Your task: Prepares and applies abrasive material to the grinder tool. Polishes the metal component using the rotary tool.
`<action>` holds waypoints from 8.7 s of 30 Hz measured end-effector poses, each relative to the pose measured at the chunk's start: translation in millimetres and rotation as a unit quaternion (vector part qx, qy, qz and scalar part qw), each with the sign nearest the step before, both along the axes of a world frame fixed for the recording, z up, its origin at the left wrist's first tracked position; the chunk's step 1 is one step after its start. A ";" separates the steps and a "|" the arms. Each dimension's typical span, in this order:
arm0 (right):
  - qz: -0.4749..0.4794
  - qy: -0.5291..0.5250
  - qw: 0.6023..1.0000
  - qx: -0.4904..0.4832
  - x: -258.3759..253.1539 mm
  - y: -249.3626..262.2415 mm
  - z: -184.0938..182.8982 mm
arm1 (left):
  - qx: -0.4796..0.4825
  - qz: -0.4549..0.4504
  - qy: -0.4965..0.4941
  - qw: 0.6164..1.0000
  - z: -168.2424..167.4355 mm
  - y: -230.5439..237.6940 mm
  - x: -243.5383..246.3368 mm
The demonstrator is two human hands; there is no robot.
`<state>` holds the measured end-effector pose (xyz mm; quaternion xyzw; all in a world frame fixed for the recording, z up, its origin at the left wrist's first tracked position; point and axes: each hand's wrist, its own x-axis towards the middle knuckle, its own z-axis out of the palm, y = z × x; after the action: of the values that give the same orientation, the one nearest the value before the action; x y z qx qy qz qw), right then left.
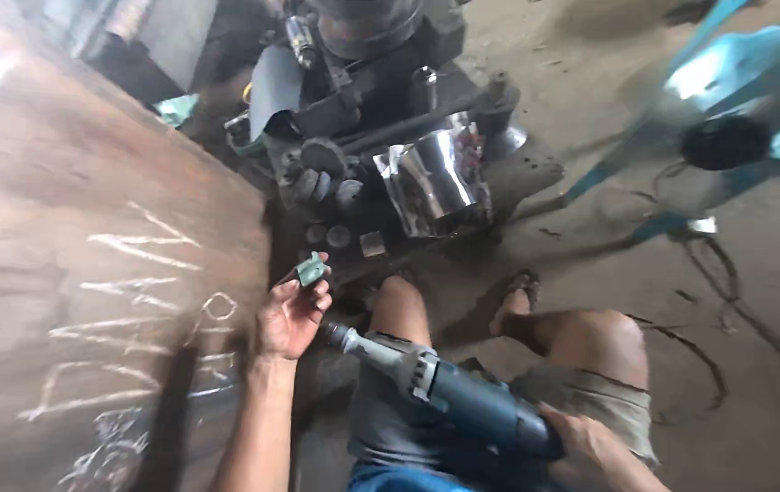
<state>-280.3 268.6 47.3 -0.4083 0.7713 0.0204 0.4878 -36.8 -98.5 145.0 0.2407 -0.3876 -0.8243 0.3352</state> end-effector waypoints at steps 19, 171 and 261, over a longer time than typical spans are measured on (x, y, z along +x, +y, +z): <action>0.006 0.038 0.998 -0.042 6.1 5.0 -3.2 | -0.069 0.218 -0.366 0.902 -26.4 51.0 125.2; -0.002 0.092 0.992 -0.089 14.9 6.5 -10.0 | -0.038 0.416 -0.457 0.785 -91.0 35.0 79.1; 0.002 0.102 0.989 -0.104 15.2 6.4 -10.7 | 0.057 0.391 -0.453 0.799 -84.9 38.2 80.2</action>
<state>-265.1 275.1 36.6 -0.4547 0.8140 -0.0175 0.3611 43.4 -60.3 60.0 0.7367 -0.3205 -0.4402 0.4009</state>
